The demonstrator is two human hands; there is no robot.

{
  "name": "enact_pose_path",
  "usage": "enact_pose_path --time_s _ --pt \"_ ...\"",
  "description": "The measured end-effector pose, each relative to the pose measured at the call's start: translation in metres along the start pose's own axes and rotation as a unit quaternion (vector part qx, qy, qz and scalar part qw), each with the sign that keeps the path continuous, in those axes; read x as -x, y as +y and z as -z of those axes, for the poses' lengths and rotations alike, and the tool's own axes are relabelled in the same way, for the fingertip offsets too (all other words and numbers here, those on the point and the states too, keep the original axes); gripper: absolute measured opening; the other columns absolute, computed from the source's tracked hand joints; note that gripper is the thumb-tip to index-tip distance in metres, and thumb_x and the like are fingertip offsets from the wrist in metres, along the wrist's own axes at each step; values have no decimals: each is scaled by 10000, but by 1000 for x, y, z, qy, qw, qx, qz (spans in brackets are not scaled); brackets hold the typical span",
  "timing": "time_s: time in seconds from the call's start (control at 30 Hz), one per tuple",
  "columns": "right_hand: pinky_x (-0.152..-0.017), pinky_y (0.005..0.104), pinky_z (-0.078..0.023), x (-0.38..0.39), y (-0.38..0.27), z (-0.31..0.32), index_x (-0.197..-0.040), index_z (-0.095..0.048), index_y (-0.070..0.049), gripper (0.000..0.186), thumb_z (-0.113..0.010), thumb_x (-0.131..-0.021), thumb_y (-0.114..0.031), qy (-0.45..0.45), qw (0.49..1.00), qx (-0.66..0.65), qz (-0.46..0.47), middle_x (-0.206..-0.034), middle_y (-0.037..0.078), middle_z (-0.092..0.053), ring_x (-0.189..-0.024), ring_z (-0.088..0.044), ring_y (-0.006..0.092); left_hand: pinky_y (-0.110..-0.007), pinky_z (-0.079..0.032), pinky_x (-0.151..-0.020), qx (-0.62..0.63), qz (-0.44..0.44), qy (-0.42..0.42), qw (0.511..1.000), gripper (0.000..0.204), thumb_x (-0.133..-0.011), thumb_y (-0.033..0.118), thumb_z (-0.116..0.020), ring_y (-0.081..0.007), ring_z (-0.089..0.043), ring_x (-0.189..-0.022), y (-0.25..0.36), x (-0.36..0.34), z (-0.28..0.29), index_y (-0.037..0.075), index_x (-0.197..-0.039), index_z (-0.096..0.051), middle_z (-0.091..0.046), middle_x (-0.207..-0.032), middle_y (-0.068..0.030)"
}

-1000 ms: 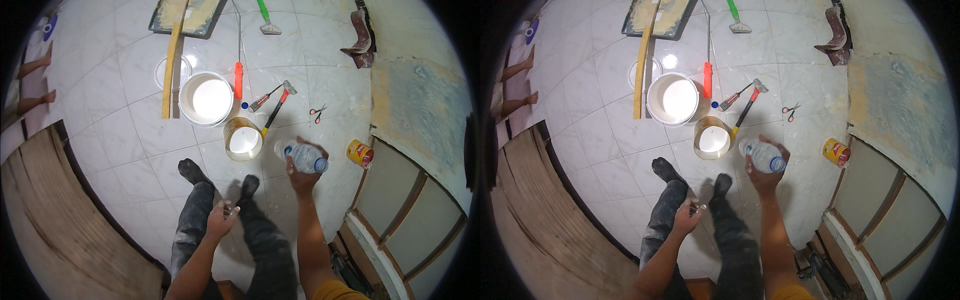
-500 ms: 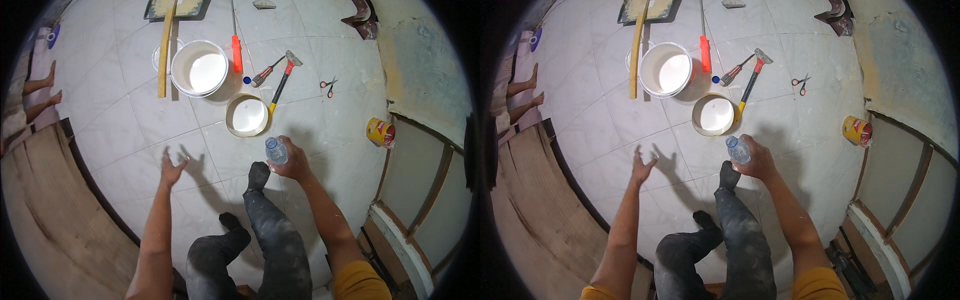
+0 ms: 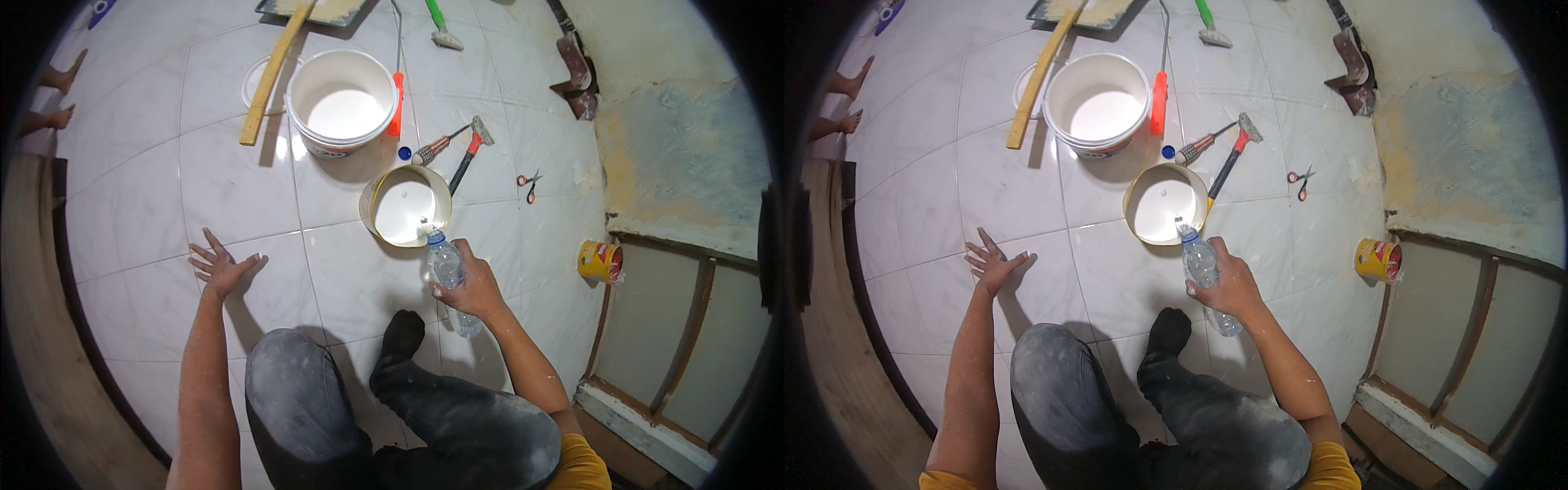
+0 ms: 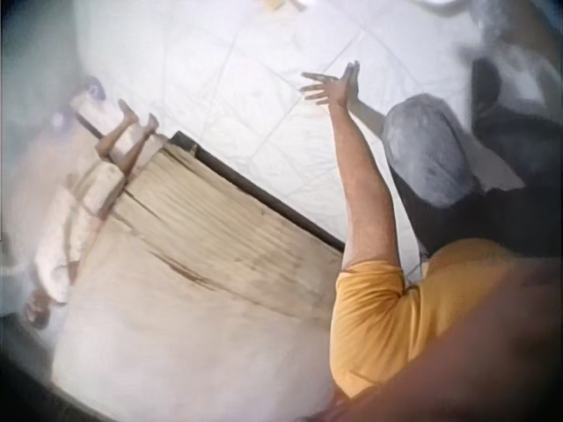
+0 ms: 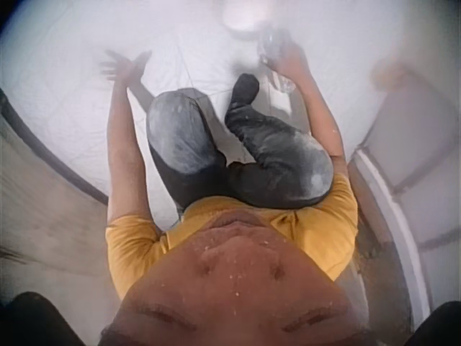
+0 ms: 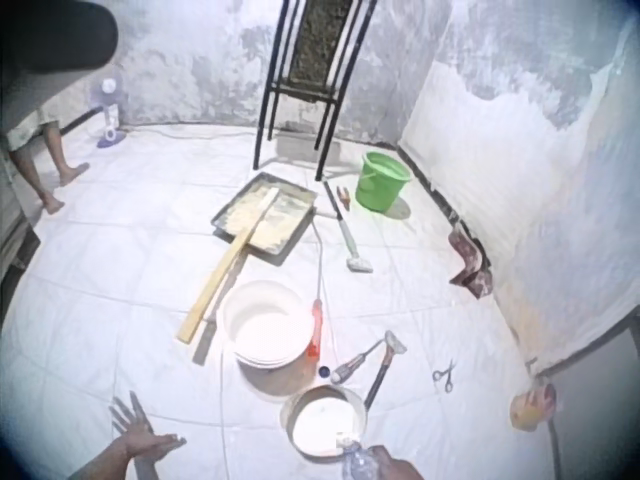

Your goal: The person fills a plastic bottle with water at a sink, walks into a room, and pours the water into a bucket containing white paint. They then use a wooden stick to stir the mixture thoroughly.

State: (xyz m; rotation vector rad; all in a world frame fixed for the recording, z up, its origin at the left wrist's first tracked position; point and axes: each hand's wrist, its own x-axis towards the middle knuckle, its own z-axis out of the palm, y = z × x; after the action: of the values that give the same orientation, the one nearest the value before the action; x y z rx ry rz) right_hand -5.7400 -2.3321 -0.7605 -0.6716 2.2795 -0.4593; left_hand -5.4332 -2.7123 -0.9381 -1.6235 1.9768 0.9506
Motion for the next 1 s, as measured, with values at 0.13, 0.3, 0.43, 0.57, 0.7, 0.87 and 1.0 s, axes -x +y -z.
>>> enact_pose_path --time_s 0.13,0.3,0.43,0.57,0.7,0.87,1.0 --pt "-839 516 -563 0 -10 3 -1300 -446 -47 745 -840 -728 -316 -6 1000 10 -1 -958 284 -722 -929 -714 486 -755 105 -1156 -7 1 -26 1000 1685 -611 731 -891 -640 358 -1428 0 1 8 168 -1577 371 403 -1557 -402" --pt "-813 481 -571 -3 -10 -2 -1276 -491 -34 726 -861 -729 -335 16 1000 12 10 -922 248 -730 -880 -737 446 -756 109 -1159 -22 5 -37 999 1716 -589 759 -883 -639 353 -1430 1 1 8 164 -1553 407 403 -1555 -405" --pt "-816 482 -567 -3 -9 -3 -1247 -504 -30 691 -861 -734 -323 25 999 8 21 -924 243 -731 -879 -736 444 -760 114 -1154 -32 6 -41 999 1725 -582 773 -877 -633 364 -1427 2 2 8 156 -1550 409 404 -1557 -400" --pt "-814 500 -568 -4 -9 -3 -1223 -500 -39 666 -850 -726 -312 32 999 8 30 -909 255 -727 -876 -725 471 -765 121 -1148 -38 7 -42 998 1727 -583 782 -872 -630 373 -1423 4 3 9 154 -1542 420 408 -1555 -398" --pt "-808 511 -569 -4 -9 -4 -1212 -498 -43 665 -848 -714 -312 31 999 -7 40 -898 258 -727 -876 -723 482 -768 119 -1146 -51 15 -42 998 1728 -586 788 -867 -632 376 -1420 4 3 8 151 -1534 430 418 -1544 -404" --pt "-802 505 -571 -3 -8 -4 -1214 -494 -46 670 -848 -712 -314 22 1000 -7 20 -899 257 -728 -877 -728 473 -769 102 -1152 -57 12 -48 997 1726 -590 787 -866 -638 366 -1422 4 1 8 142 -1536 427 417 -1540 -410" --pt "-801 500 -574 -2 -8 -4 -1230 -489 -50 683 -848 -712 -315 16 1000 -5 13 -902 258 -727 -879 -728 473 -771 100 -1150 -59 15 -47 997 1728 -591 781 -870 -638 360 -1426 3 0 7 137 -1536 425 409 -1541 -417"
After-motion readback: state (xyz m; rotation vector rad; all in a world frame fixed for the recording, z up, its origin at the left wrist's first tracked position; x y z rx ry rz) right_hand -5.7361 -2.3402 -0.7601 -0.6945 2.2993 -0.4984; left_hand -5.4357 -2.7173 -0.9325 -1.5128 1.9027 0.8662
